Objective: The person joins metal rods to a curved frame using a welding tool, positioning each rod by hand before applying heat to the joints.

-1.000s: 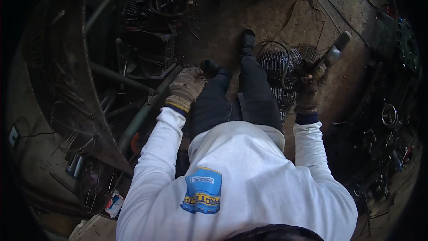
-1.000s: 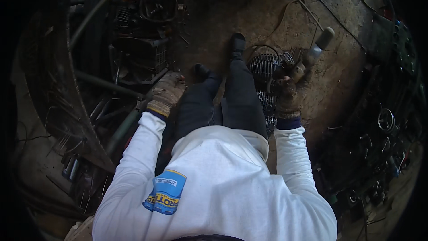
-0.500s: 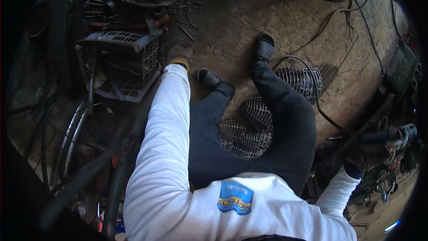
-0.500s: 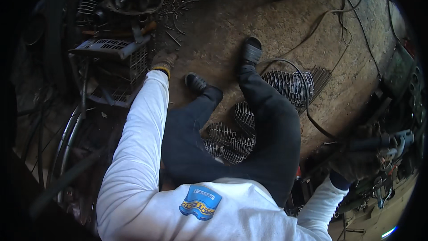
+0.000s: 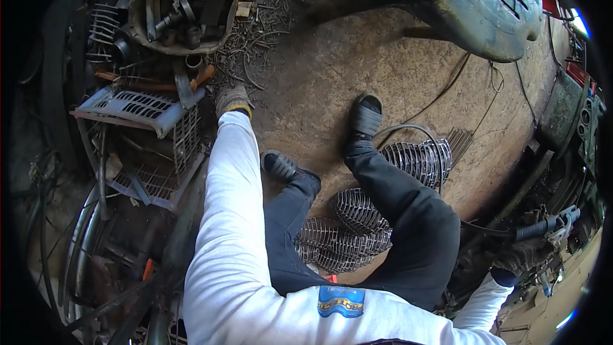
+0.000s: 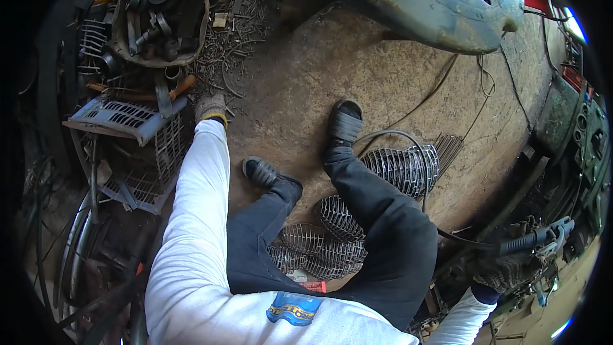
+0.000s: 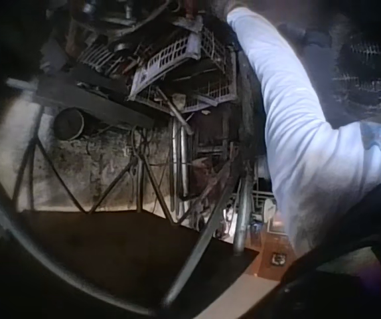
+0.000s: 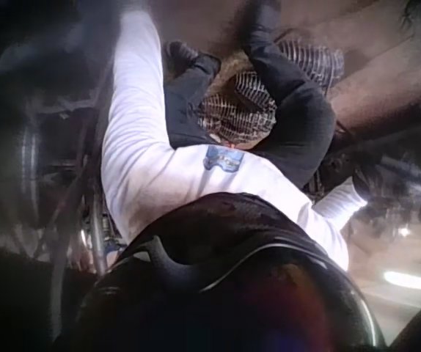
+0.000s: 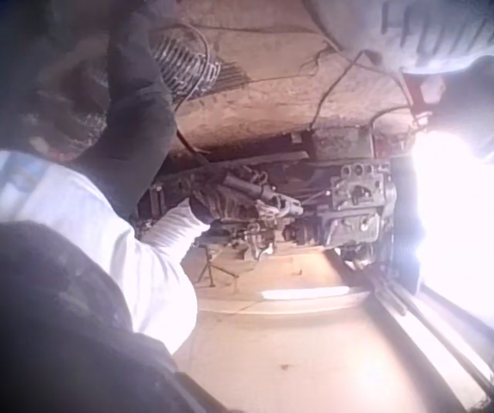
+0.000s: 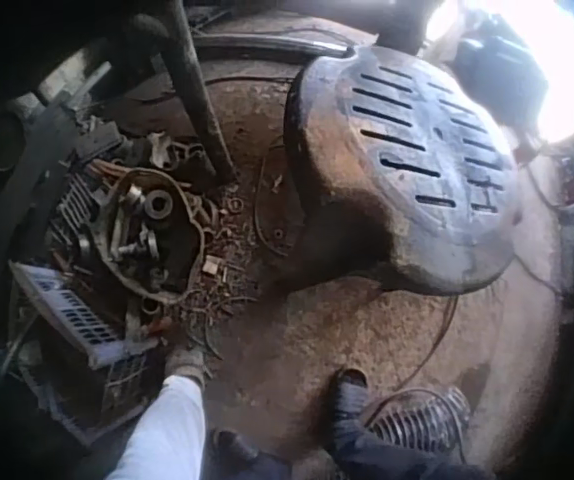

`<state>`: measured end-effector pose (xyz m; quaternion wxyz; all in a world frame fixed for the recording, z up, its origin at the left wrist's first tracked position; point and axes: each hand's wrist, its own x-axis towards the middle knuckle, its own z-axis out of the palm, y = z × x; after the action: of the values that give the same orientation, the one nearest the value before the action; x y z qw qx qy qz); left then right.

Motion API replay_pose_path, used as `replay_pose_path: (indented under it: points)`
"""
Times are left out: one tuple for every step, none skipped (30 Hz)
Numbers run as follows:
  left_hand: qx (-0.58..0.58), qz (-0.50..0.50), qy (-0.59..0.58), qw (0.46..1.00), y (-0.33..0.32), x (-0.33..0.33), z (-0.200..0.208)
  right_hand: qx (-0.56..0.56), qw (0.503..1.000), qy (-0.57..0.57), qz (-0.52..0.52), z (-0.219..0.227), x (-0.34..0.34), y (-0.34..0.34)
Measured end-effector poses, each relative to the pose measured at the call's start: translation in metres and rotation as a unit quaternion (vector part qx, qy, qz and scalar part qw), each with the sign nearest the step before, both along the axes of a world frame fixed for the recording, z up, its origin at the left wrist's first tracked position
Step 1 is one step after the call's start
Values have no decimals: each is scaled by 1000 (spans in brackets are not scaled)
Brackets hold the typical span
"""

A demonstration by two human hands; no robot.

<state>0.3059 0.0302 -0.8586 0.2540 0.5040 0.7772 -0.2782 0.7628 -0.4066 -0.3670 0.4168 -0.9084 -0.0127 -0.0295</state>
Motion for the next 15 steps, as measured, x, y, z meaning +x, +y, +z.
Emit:
replay_pose_path:
  points:
    - [1, 12, -12, 1000, -3, 8, 11, 109, 993, 39, 12, 2, -1, 0]
    - [4, 23, -23, 999, -6, 18, 24, 219, 972, 77, 25, 5, -1, 0]
    - [29, 46, -46, 997, -10, 31, 48, 326, 938, 114, 37, 11, -3, -3]
    - [35, 43, -45, 997, -18, 38, 69, 385, 912, 131, 42, 15, -6, -1]
    - [76, 60, -160, 982, -28, 42, 90, 442, 883, 150, 46, 19, -9, 1]
    - [116, 74, -274, 952, -34, 44, 110, 470, 850, 223, 88, 21, -16, 11]
    - [119, 57, -255, 958, -50, 15, 111, 498, 798, 311, 136, 17, -19, 24]
    - [104, 27, -223, 969, -61, 17, 136, 505, 792, 311, 141, 23, -23, 23]
    - [88, -7, -190, 978, -69, 20, 165, 473, 818, 298, 138, 29, -27, 18]
    - [56, -54, -134, 988, -86, 50, 219, 437, 846, 278, 130, 37, -35, 10]
    - [82, -58, -171, 980, -100, 52, 254, 422, 859, 270, 106, 49, -48, 17]
    - [108, -62, -207, 970, -115, 53, 287, 405, 872, 263, 83, 64, -60, 21]
    - [96, -52, -269, 957, -127, 60, 331, 408, 862, 287, 87, 76, -65, 15]
    - [90, -42, -328, 939, -138, 67, 378, 411, 850, 315, 96, 86, -70, 8]
    - [126, -89, -313, 937, -146, 76, 417, 410, 841, 335, 110, 97, -72, 7]
